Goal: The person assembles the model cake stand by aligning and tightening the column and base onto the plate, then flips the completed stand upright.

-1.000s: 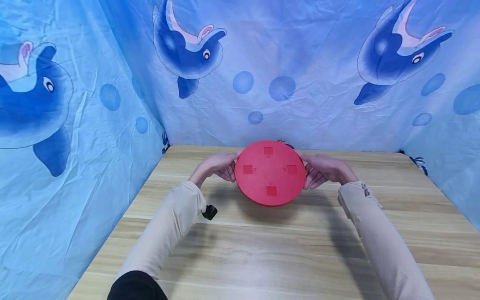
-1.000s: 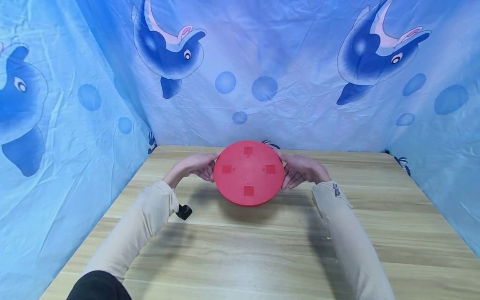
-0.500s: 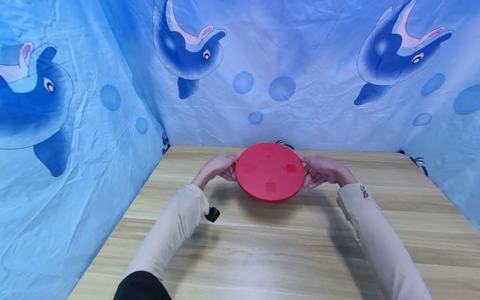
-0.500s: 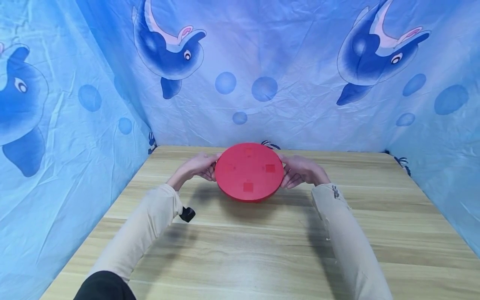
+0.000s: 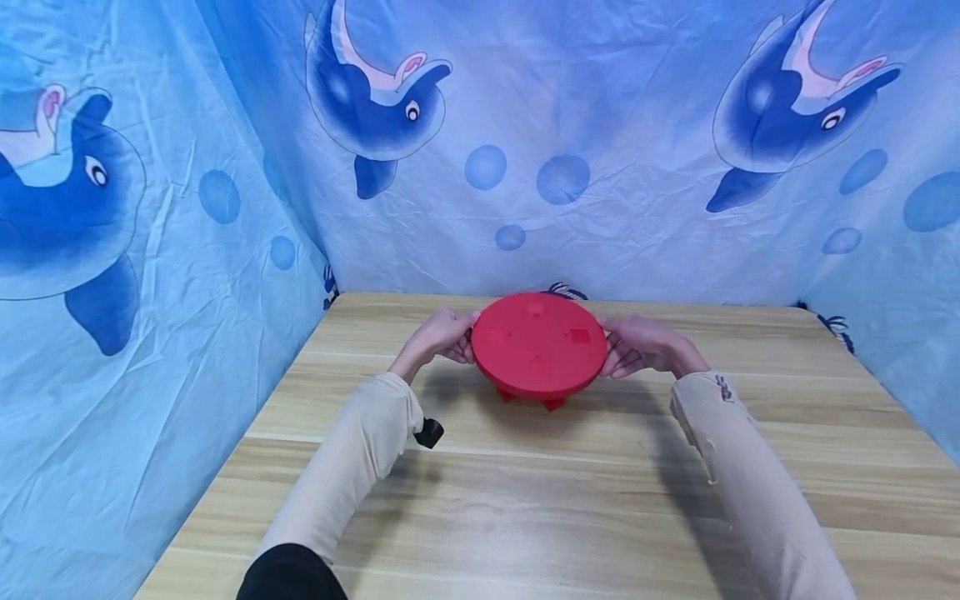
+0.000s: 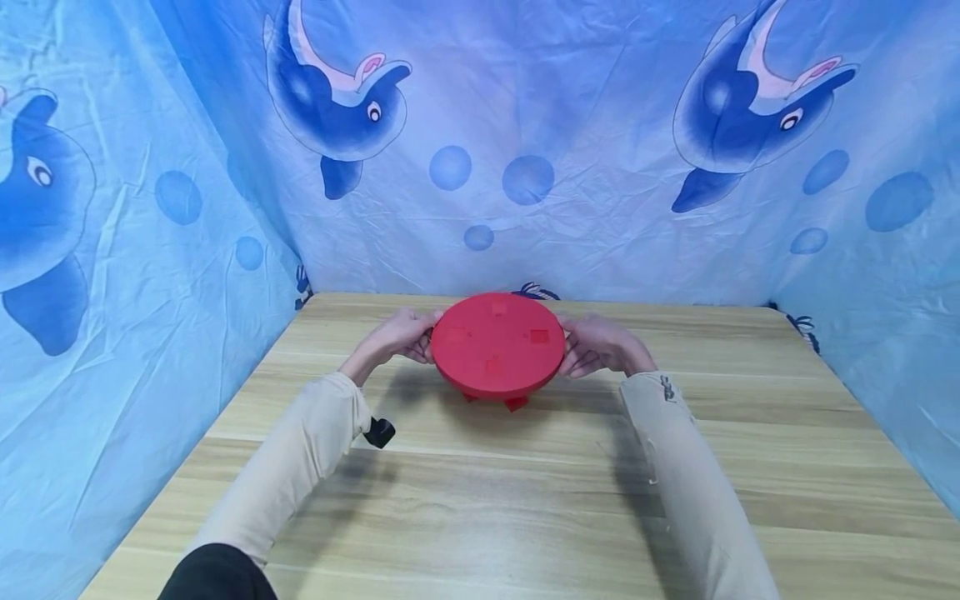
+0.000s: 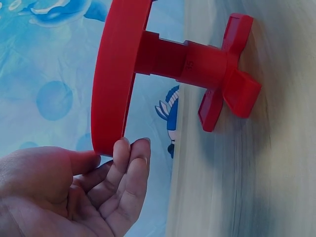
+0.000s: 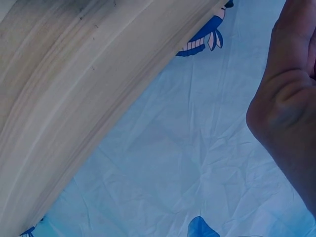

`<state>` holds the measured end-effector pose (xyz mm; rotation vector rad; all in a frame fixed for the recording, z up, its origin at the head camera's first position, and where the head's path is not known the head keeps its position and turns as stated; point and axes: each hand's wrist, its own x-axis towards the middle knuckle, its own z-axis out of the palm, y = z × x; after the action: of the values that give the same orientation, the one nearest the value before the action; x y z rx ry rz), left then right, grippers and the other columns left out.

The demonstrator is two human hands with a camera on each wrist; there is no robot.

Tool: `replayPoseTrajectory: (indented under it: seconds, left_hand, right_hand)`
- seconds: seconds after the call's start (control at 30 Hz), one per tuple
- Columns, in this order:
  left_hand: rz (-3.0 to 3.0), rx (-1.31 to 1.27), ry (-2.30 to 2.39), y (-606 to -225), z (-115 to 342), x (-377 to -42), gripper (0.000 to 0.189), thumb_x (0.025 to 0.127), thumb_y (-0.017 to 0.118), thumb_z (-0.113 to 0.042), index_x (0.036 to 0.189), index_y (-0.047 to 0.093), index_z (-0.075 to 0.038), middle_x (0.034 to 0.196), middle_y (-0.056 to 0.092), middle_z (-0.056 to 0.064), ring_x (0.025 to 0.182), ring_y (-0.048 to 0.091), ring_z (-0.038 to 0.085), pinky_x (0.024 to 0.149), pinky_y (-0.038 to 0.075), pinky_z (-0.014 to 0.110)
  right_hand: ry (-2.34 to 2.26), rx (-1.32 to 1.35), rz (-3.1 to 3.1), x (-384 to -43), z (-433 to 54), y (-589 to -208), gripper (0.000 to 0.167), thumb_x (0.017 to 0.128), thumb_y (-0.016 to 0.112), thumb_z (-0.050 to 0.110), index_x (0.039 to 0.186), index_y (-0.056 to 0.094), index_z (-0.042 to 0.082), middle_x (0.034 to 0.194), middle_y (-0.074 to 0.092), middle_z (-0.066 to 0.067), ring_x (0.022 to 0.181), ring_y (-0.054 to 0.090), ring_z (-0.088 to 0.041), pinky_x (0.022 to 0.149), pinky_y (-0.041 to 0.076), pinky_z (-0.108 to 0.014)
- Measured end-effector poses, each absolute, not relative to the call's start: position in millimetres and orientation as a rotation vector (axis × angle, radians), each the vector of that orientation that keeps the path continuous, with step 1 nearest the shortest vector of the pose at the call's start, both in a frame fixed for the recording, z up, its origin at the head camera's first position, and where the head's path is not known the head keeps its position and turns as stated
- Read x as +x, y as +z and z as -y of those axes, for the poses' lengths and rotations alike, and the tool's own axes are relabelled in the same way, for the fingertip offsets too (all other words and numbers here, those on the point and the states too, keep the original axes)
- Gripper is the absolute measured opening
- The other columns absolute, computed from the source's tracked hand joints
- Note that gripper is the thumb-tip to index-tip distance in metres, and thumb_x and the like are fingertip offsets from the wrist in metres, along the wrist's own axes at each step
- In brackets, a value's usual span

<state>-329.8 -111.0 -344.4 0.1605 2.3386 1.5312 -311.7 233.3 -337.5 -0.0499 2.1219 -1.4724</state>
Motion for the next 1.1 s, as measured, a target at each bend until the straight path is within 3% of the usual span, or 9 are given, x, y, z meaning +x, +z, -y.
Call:
replayPoseTrajectory:
  seconds: [0.33, 0.87, 1.0, 1.1]
  left_hand:
    - [-2.323, 0.146, 1.526, -345, 111, -330, 0.050, 0.113, 0.044, -0.032, 0.083, 0.067, 0.001, 0.061, 0.065, 0.008, 0.052, 0.065, 0.014, 0.067, 0.063, 0.034]
    - [-2.294, 0.154, 1.534, -346, 113, -331, 0.047, 0.113, 0.044, -0.032, 0.086, 0.064, 0.001, 0.060, 0.066, 0.008, 0.050, 0.065, 0.012, 0.058, 0.060, 0.028]
    - [-2.289, 0.188, 1.541, -349, 117, -332, 0.051, 0.113, 0.042, -0.037, 0.093, 0.065, 0.004, 0.061, 0.066, 0.008, 0.052, 0.066, 0.013, 0.056, 0.059, 0.027]
    - [-2.294, 0.232, 1.535, -355, 123, -331, 0.060, 0.112, 0.039, -0.045, 0.105, 0.066, 0.008, 0.068, 0.069, 0.011, 0.062, 0.071, 0.022, 0.064, 0.062, 0.034]
  right_hand:
    - [-1.482, -0.042, -2.115, -311, -234, -339, 0.050, 0.114, 0.039, 0.035, 0.106, 0.060, -0.009, 0.076, 0.072, -0.013, 0.066, 0.073, -0.019, 0.073, 0.063, -0.035]
    - [-1.485, -0.037, -2.129, -311, -233, -342, 0.050, 0.114, 0.039, 0.035, 0.108, 0.060, -0.010, 0.075, 0.072, -0.013, 0.066, 0.073, -0.019, 0.072, 0.063, -0.034]
    - [-1.500, -0.045, -2.151, -312, -234, -345, 0.052, 0.113, 0.038, 0.036, 0.103, 0.062, -0.009, 0.075, 0.072, -0.012, 0.066, 0.073, -0.019, 0.074, 0.063, -0.036]
    - [-1.545, -0.076, -2.174, -310, -238, -352, 0.052, 0.113, 0.040, 0.039, 0.102, 0.063, -0.007, 0.078, 0.073, -0.012, 0.072, 0.075, -0.022, 0.078, 0.062, -0.039]
